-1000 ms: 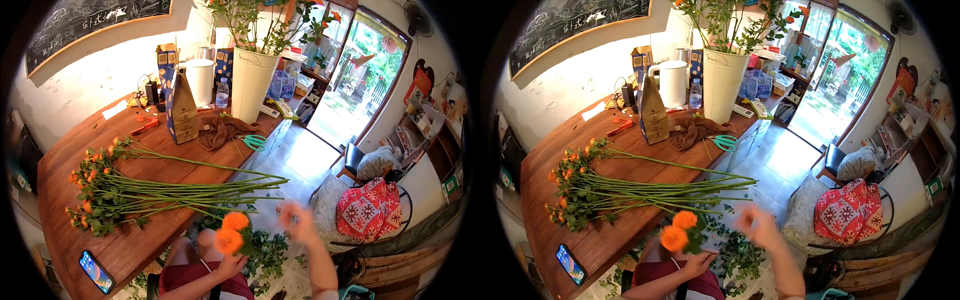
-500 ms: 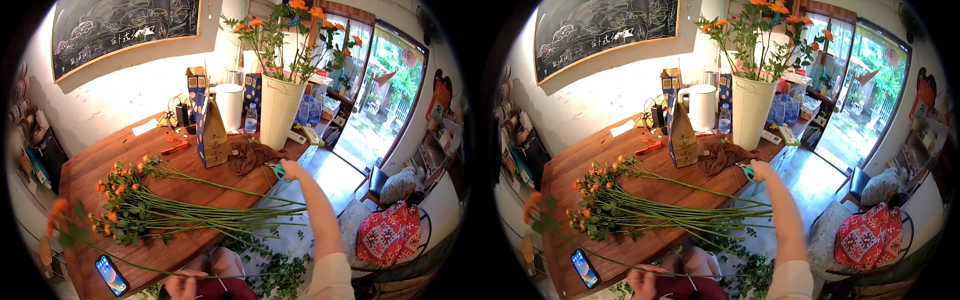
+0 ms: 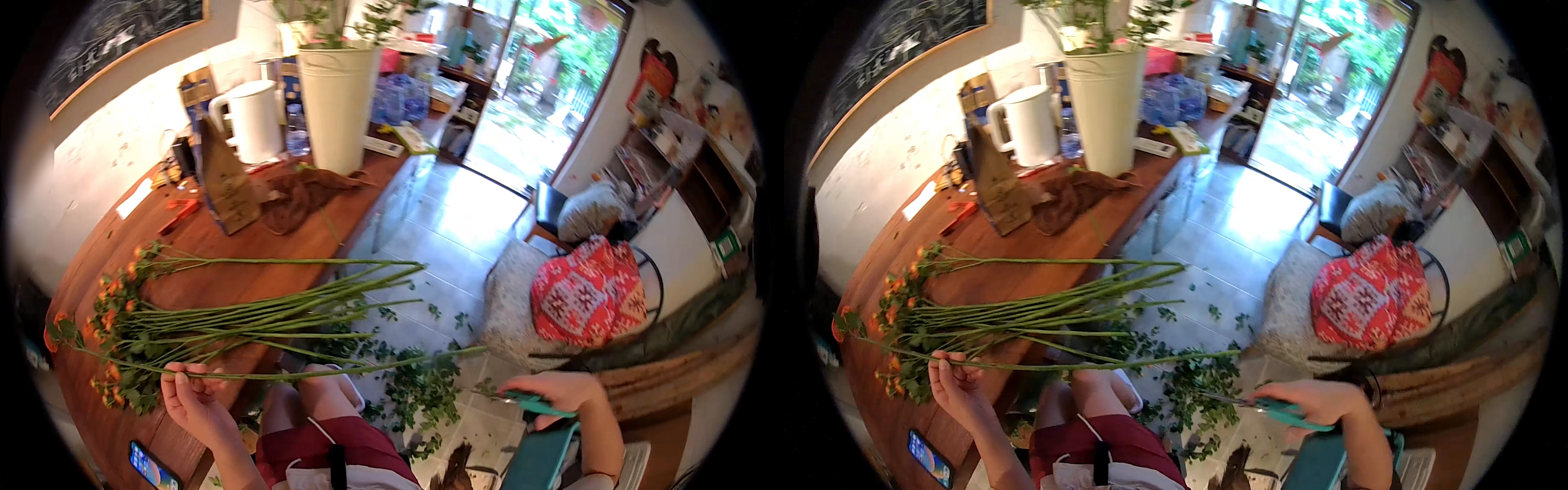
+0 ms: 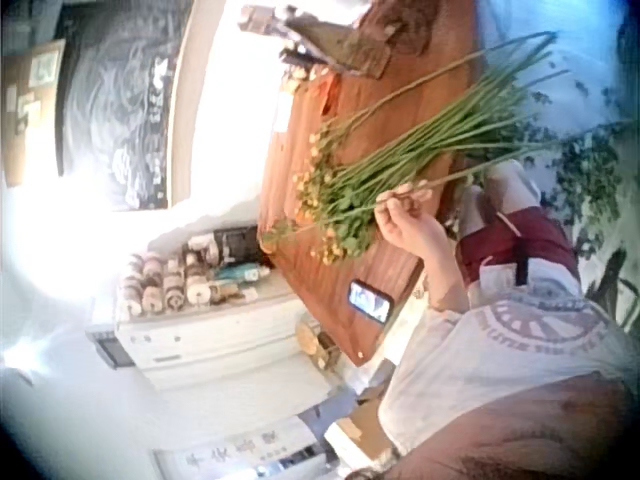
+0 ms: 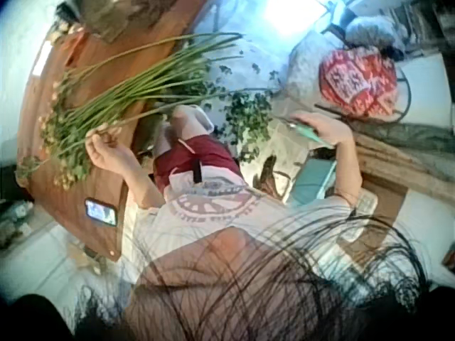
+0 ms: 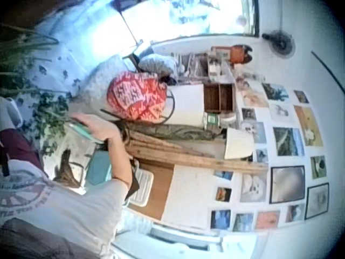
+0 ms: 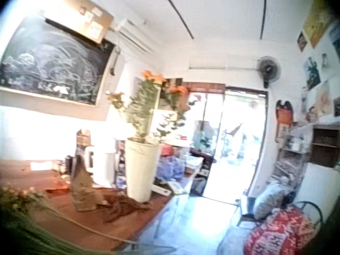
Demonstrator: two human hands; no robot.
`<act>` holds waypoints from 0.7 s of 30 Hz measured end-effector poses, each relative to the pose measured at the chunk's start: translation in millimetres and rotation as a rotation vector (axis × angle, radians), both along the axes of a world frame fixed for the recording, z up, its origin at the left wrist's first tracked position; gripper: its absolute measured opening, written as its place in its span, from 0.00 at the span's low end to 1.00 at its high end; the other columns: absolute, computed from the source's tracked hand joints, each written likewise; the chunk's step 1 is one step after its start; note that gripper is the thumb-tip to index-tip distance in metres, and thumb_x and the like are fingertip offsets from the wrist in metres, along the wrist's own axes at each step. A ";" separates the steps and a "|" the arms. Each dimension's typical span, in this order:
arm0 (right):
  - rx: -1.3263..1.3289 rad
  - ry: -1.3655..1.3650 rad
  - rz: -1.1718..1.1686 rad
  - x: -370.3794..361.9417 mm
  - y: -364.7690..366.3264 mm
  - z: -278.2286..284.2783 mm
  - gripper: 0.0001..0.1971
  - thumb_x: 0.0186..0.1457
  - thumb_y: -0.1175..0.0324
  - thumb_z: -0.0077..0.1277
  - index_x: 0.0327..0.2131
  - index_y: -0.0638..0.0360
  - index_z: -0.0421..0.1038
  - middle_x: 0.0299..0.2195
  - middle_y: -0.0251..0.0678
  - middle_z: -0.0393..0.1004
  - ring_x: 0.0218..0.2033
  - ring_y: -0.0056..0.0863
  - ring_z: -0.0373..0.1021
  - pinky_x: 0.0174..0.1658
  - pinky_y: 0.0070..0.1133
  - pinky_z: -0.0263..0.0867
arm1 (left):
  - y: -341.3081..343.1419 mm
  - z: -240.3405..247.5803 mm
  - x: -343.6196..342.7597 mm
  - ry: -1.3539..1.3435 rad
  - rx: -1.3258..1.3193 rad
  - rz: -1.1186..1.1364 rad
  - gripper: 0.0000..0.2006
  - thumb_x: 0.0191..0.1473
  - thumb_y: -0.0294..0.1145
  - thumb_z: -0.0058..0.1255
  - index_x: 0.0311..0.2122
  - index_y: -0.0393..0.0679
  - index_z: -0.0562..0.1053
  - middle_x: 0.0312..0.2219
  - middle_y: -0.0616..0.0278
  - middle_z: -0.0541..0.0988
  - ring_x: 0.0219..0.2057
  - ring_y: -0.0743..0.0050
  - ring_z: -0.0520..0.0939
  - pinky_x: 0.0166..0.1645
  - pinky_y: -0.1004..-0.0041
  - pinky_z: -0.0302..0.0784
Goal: The person trims the stems of orange roses with shears and places them into a white vase on a wooden table.
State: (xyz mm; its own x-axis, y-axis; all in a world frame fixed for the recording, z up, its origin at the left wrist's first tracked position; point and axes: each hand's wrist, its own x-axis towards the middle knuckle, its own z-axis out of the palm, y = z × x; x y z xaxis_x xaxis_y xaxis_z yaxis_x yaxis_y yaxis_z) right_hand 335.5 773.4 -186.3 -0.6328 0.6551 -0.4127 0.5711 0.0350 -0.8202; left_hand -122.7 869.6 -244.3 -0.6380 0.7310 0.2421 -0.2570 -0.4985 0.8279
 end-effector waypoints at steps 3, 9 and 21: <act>0.000 -0.047 -0.107 1.4 -27.9 -39.0 0.41 0.48 0.45 0.52 0.56 0.64 0.49 0.40 0.41 0.67 0.36 0.34 0.66 0.37 0.27 0.64 | 0.6 -0.9 26.2 0.006 -0.016 -0.091 0.06 0.58 0.28 0.38 0.37 0.39 0.65 0.25 0.58 0.75 0.16 0.78 0.76 0.23 0.77 0.78; 0.018 0.164 -0.441 36.2 -64.0 -96.5 0.35 0.49 0.56 0.56 0.55 0.63 0.53 0.28 0.32 0.68 0.28 0.22 0.64 0.33 0.22 0.62 | -3.7 -7.8 52.2 0.097 -0.078 -0.197 0.05 0.57 0.28 0.39 0.36 0.38 0.65 0.24 0.55 0.75 0.16 0.72 0.77 0.20 0.78 0.76; 0.102 -0.217 -0.650 98.9 -101.3 -210.3 0.21 0.48 0.61 0.55 0.45 0.61 0.68 0.41 0.42 0.71 0.43 0.27 0.64 0.48 0.27 0.58 | -6.3 14.1 61.2 0.260 -0.138 -0.392 0.04 0.57 0.25 0.40 0.34 0.36 0.64 0.28 0.49 0.77 0.22 0.67 0.80 0.26 0.72 0.78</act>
